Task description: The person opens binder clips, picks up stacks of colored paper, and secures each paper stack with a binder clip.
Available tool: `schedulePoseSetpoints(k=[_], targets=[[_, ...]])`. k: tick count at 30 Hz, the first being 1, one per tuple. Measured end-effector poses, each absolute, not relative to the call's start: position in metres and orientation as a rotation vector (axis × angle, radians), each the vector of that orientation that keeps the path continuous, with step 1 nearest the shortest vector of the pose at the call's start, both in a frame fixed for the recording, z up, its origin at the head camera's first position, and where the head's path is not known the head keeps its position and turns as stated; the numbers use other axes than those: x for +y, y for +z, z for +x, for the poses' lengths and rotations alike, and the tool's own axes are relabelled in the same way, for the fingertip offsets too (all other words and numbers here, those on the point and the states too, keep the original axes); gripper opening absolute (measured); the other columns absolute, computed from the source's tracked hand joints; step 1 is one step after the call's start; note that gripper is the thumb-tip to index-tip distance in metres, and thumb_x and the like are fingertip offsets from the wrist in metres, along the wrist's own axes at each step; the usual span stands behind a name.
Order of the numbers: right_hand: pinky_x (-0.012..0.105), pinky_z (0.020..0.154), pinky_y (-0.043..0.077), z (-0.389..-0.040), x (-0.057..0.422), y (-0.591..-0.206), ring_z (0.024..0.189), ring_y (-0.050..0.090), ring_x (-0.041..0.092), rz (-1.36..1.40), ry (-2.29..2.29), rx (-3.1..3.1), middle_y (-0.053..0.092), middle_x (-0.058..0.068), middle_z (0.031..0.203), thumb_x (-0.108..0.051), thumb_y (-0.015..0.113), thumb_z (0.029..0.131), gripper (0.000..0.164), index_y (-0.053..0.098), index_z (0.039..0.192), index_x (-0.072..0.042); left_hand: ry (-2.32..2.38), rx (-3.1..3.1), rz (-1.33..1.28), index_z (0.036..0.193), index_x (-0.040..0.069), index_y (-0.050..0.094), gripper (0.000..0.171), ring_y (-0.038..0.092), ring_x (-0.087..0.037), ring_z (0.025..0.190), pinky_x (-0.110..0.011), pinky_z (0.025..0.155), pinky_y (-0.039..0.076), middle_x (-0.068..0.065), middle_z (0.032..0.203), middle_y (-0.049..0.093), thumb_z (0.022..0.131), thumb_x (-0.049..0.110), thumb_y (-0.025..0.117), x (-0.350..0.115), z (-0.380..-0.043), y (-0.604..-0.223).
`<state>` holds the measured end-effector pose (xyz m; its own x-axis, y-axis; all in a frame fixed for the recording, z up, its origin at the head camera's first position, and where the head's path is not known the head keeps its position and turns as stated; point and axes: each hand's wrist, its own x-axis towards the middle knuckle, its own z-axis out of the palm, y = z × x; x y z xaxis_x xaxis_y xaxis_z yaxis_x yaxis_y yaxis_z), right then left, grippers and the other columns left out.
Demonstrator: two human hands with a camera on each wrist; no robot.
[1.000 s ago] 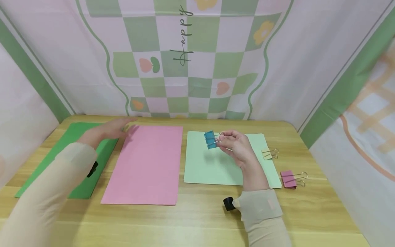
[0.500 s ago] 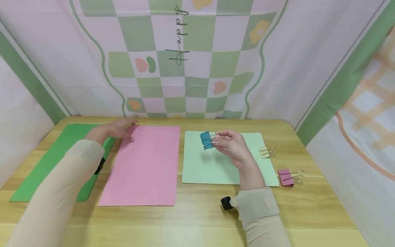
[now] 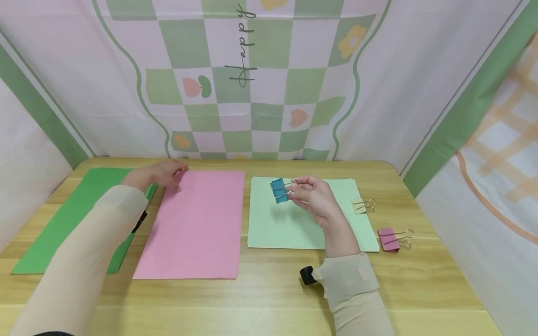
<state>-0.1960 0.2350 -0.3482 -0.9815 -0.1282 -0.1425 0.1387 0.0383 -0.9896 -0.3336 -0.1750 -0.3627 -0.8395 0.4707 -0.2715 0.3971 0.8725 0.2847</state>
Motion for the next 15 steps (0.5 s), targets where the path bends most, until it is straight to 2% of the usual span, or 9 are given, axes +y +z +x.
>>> schedulePoseSetpoints(k=[3, 9, 15], targets=[[0.021, 0.090, 0.057, -0.1961, 0.2348, -0.3473, 0.093, 0.070, 0.007, 0.007, -2.055, 2.115, 0.068, -0.008, 0.096, -0.006, 0.057, 0.099, 0.022, 0.049, 0.120, -0.002, 0.275, 2.701, 0.627, 0.144, -0.006, 0.043, 0.067, 0.043, -0.044, 0.134, -0.056, 0.116, 0.034, -0.029, 0.144, 0.046, 0.087, 0.011, 0.073, -0.1711, -0.3344, -0.3598], [0.022, 0.090, 0.057, -0.1965, 0.2353, -0.3470, 0.092, 0.070, 0.008, 0.027, -2.041, 2.122, 0.068, -0.008, 0.094, -0.007, 0.057, 0.099, 0.023, 0.049, 0.120, -0.002, 0.255, 2.684, 0.588, 0.149, -0.005, 0.035, 0.076, 0.028, -0.046, 0.145, -0.055, 0.122, 0.023, -0.029, 0.157, 0.029, 0.085, 0.008, 0.072, -0.1662, -0.3364, -0.3581], [0.020, 0.089, 0.056, -0.1968, 0.2360, -0.3479, 0.093, 0.070, 0.007, 0.010, -2.039, 2.112, 0.068, -0.008, 0.097, -0.007, 0.057, 0.099, 0.028, 0.047, 0.124, 0.002, 0.185, 2.676, 0.571, 0.150, -0.005, 0.033, 0.080, 0.026, -0.047, 0.146, -0.056, 0.122, 0.021, -0.029, 0.158, 0.027, 0.083, 0.010, 0.074, -0.1663, -0.3360, -0.3556]])
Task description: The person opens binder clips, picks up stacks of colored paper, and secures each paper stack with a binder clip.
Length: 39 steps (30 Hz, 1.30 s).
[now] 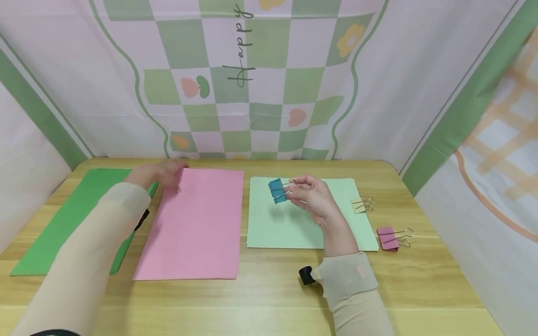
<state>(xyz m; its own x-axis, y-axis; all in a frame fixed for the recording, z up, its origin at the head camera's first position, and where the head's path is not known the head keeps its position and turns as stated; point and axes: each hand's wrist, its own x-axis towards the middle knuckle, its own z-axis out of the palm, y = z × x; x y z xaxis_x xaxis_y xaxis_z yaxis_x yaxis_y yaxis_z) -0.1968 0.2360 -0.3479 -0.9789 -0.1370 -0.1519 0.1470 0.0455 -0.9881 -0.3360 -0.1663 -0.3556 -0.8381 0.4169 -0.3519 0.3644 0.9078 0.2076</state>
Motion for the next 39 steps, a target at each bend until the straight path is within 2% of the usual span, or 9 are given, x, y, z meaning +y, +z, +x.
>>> schedulePoseSetpoints(k=[3, 8, 12, 16, 20, 25, 30, 36, 39], targets=[[0.021, 0.090, 0.056, -0.197, 0.236, -0.349, 0.093, 0.070, 0.007, 0.009, -2.036, 2.111, 0.068, -0.008, 0.097, -0.007, 0.057, 0.100, 0.031, 0.045, 0.127, 0.004, 0.163, 2.648, 0.560, 0.147, -0.004, 0.038, 0.077, 0.031, -0.046, 0.143, -0.057, 0.120, 0.027, -0.029, 0.155, 0.033, 0.082, 0.015, 0.075, -0.169, -0.335, -0.354], [0.023, 0.092, 0.057, -0.199, 0.237, -0.351, 0.094, 0.069, 0.007, 0.021, -2.021, 2.129, 0.068, -0.007, 0.099, -0.007, 0.056, 0.100, 0.030, 0.046, 0.127, 0.003, 0.198, 2.618, 0.519, 0.134, -0.003, 0.048, 0.062, 0.045, -0.040, 0.127, -0.055, 0.110, 0.040, -0.025, 0.134, 0.049, 0.083, 0.019, 0.076, -0.171, -0.336, -0.352], [0.022, 0.091, 0.057, -0.199, 0.237, -0.351, 0.094, 0.069, 0.007, 0.028, -2.020, 2.128, 0.067, -0.006, 0.099, -0.008, 0.057, 0.100, 0.029, 0.046, 0.126, 0.001, 0.308, 2.588, 0.497, 0.134, -0.005, 0.045, 0.057, 0.049, -0.038, 0.120, -0.051, 0.105, 0.045, -0.026, 0.131, 0.049, 0.086, 0.011, 0.070, -0.172, -0.337, -0.350], [0.024, 0.093, 0.057, -0.199, 0.235, -0.351, 0.094, 0.069, 0.007, 0.025, -2.021, 2.125, 0.067, -0.005, 0.100, -0.008, 0.058, 0.100, 0.031, 0.046, 0.126, 0.002, 0.382, 2.546, 0.515, 0.125, -0.007, 0.050, 0.040, 0.053, -0.032, 0.105, -0.040, 0.091, 0.051, -0.026, 0.124, 0.051, 0.089, 0.003, 0.065, -0.175, -0.340, -0.344], [0.026, 0.094, 0.056, -0.200, 0.233, -0.352, 0.094, 0.069, 0.008, 0.037, -2.021, 2.125, 0.067, -0.004, 0.101, -0.008, 0.058, 0.099, 0.031, 0.047, 0.126, 0.001, 0.403, 2.507, 0.520, 0.114, -0.005, 0.056, 0.027, 0.050, -0.023, 0.092, -0.030, 0.076, 0.047, -0.016, 0.108, 0.054, 0.090, 0.006, 0.065, -0.181, -0.342, -0.335], [0.024, 0.091, 0.057, -0.200, 0.232, -0.352, 0.092, 0.070, 0.008, 0.050, -2.041, 2.117, 0.068, -0.006, 0.097, -0.007, 0.058, 0.099, 0.028, 0.047, 0.123, 0.000, 0.490, 2.387, 0.386, 0.112, 0.001, 0.054, 0.026, 0.046, -0.016, 0.082, -0.031, 0.073, 0.046, 0.000, 0.087, 0.047, 0.092, 0.013, 0.065, -0.185, -0.341, -0.320], [0.026, 0.092, 0.057, -0.199, 0.231, -0.350, 0.091, 0.070, 0.008, 0.053, -2.057, 2.102, 0.068, -0.007, 0.094, -0.006, 0.058, 0.098, 0.028, 0.047, 0.123, 0.002, 0.540, 2.308, 0.344, 0.104, 0.003, 0.051, 0.017, 0.043, -0.015, 0.081, -0.031, 0.077, 0.048, 0.000, 0.085, 0.043, 0.095, 0.012, 0.061, -0.188, -0.339, -0.313], [0.023, 0.089, 0.058, -0.199, 0.228, -0.351, 0.091, 0.069, 0.007, 0.051, -2.063, 2.092, 0.068, -0.008, 0.095, -0.007, 0.058, 0.099, 0.027, 0.047, 0.122, 0.002, 0.517, 2.276, 0.404, 0.096, 0.005, 0.051, 0.011, 0.038, -0.011, 0.067, -0.022, 0.062, 0.036, 0.001, 0.078, 0.042, 0.095, 0.011, 0.060, -0.193, -0.337, -0.309], [0.022, 0.088, 0.058, -0.199, 0.226, -0.352, 0.092, 0.069, 0.007, 0.055, -2.079, 2.074, 0.069, -0.007, 0.095, -0.008, 0.058, 0.099, 0.027, 0.047, 0.122, 0.003, 0.514, 2.271, 0.417, 0.094, 0.006, 0.054, 0.008, 0.038, -0.009, 0.064, -0.020, 0.060, 0.036, 0.003, 0.075, 0.042, 0.095, 0.011, 0.060, -0.194, -0.336, -0.307]])
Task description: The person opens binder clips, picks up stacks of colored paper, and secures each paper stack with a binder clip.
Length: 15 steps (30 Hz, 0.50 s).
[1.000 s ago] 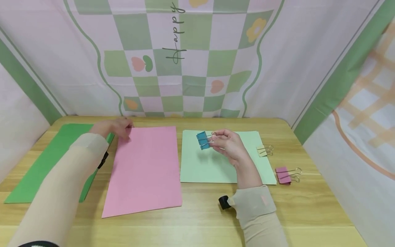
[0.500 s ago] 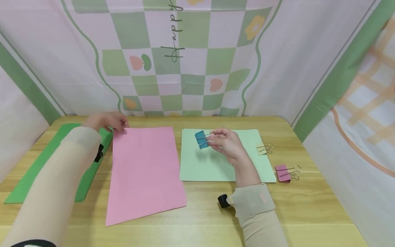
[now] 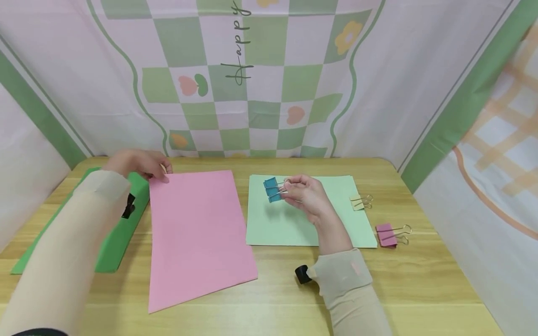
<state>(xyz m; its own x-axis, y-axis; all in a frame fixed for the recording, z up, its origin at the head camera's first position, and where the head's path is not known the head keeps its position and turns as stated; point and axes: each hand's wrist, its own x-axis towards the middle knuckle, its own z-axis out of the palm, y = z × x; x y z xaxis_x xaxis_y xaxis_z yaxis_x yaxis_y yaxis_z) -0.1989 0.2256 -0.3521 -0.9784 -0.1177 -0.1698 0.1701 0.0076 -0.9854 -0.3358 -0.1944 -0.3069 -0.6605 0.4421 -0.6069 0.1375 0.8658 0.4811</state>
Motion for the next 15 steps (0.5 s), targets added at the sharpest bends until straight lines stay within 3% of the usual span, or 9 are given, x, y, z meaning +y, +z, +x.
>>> schedulePoseSetpoints(k=[4, 9, 11, 15], targets=[[0.021, 0.087, 0.058, -0.199, 0.223, -0.353, 0.092, 0.069, 0.007, 0.047, -2.113, 2.043, 0.071, -0.005, 0.096, -0.011, 0.058, 0.100, 0.026, 0.048, 0.121, 0.003, 0.531, 2.283, 0.424, 0.101, 0.002, 0.058, 0.011, 0.040, -0.008, 0.065, -0.020, 0.061, 0.039, 0.002, 0.081, 0.045, 0.095, 0.010, 0.061, -0.197, -0.335, -0.303], [0.020, 0.086, 0.058, -0.199, 0.221, -0.355, 0.091, 0.070, 0.007, 0.061, -2.141, 2.014, 0.069, -0.005, 0.096, -0.011, 0.056, 0.101, 0.019, 0.049, 0.116, -0.001, 0.572, 2.296, 0.435, 0.127, -0.004, 0.055, 0.037, 0.042, -0.009, 0.071, -0.021, 0.067, 0.043, -0.003, 0.104, 0.048, 0.095, 0.012, 0.063, -0.202, -0.332, -0.295], [0.020, 0.086, 0.058, -0.199, 0.221, -0.357, 0.091, 0.070, 0.007, 0.067, -2.149, 2.004, 0.069, -0.005, 0.096, -0.011, 0.055, 0.101, 0.017, 0.049, 0.115, -0.002, 0.576, 2.298, 0.463, 0.130, -0.005, 0.055, 0.039, 0.042, -0.009, 0.068, -0.021, 0.065, 0.042, -0.001, 0.095, 0.051, 0.096, 0.013, 0.063, -0.203, -0.331, -0.292], [0.020, 0.086, 0.058, -0.200, 0.218, -0.359, 0.092, 0.070, 0.007, 0.068, -2.151, 2.000, 0.069, -0.005, 0.096, -0.011, 0.056, 0.101, 0.016, 0.050, 0.114, -0.003, 0.605, 2.275, 0.534, 0.107, -0.003, 0.064, 0.019, 0.040, -0.007, 0.062, -0.020, 0.059, 0.039, 0.006, 0.071, 0.049, 0.096, 0.012, 0.062, -0.205, -0.330, -0.286]])
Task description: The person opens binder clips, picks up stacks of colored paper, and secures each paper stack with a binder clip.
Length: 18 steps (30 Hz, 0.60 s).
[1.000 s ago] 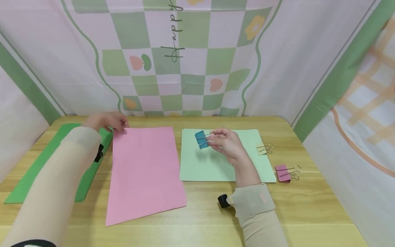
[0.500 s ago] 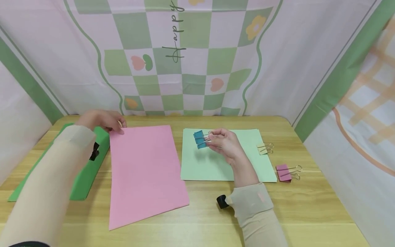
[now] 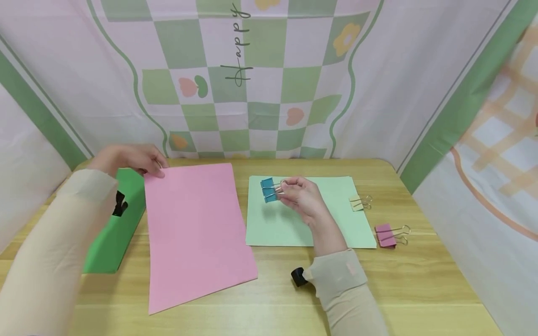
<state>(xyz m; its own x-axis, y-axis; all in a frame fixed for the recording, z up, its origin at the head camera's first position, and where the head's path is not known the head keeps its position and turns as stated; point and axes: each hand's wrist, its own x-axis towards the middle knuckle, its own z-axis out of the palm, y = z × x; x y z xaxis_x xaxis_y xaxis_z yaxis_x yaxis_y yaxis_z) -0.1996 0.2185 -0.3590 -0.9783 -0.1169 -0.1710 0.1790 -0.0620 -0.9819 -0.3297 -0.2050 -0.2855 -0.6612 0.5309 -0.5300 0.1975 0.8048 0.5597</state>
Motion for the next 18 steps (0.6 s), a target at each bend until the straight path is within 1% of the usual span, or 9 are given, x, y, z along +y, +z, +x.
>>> schedulePoseSetpoints(k=[2, 3, 4, 9, 18], targets=[[0.021, 0.087, 0.058, -0.200, 0.217, -0.359, 0.092, 0.070, 0.008, 0.067, -2.148, 1.995, 0.069, -0.005, 0.096, -0.011, 0.056, 0.101, 0.015, 0.051, 0.113, -0.004, 0.640, 2.256, 0.563, 0.096, 0.000, 0.065, 0.012, 0.040, -0.007, 0.059, -0.019, 0.057, 0.037, 0.007, 0.065, 0.048, 0.096, 0.011, 0.062, -0.206, -0.329, -0.283], [0.021, 0.087, 0.058, -0.200, 0.217, -0.360, 0.092, 0.070, 0.008, 0.073, -2.147, 1.992, 0.069, -0.005, 0.096, -0.011, 0.056, 0.101, 0.014, 0.051, 0.113, -0.004, 0.656, 2.249, 0.569, 0.093, 0.000, 0.066, 0.012, 0.041, -0.006, 0.059, -0.019, 0.056, 0.038, 0.006, 0.065, 0.050, 0.096, 0.011, 0.062, -0.207, -0.328, -0.281], [0.021, 0.087, 0.058, -0.200, 0.216, -0.360, 0.092, 0.070, 0.008, 0.076, -2.152, 1.982, 0.069, -0.004, 0.096, -0.011, 0.056, 0.101, 0.013, 0.051, 0.112, -0.005, 0.670, 2.244, 0.576, 0.093, 0.001, 0.067, 0.012, 0.042, -0.006, 0.059, -0.018, 0.056, 0.038, 0.006, 0.065, 0.053, 0.096, 0.011, 0.061, -0.208, -0.328, -0.279], [0.021, 0.085, 0.058, -0.200, 0.212, -0.364, 0.090, 0.070, 0.010, 0.084, -2.176, 1.948, 0.068, -0.003, 0.095, -0.009, 0.055, 0.101, 0.007, 0.052, 0.107, -0.008, 0.719, 2.246, 0.592, 0.107, -0.001, 0.072, 0.019, 0.054, -0.005, 0.064, -0.020, 0.061, 0.047, 0.003, 0.076, 0.068, 0.098, 0.010, 0.059, -0.215, -0.323, -0.269], [0.022, 0.084, 0.059, -0.200, 0.206, -0.365, 0.088, 0.071, 0.010, 0.086, -2.187, 1.933, 0.069, -0.005, 0.093, -0.008, 0.055, 0.101, 0.004, 0.055, 0.103, -0.010, 0.757, 2.256, 0.561, 0.114, 0.000, 0.072, 0.023, 0.065, -0.010, 0.074, -0.026, 0.071, 0.056, -0.001, 0.087, 0.074, 0.098, 0.010, 0.059, -0.224, -0.316, -0.255]])
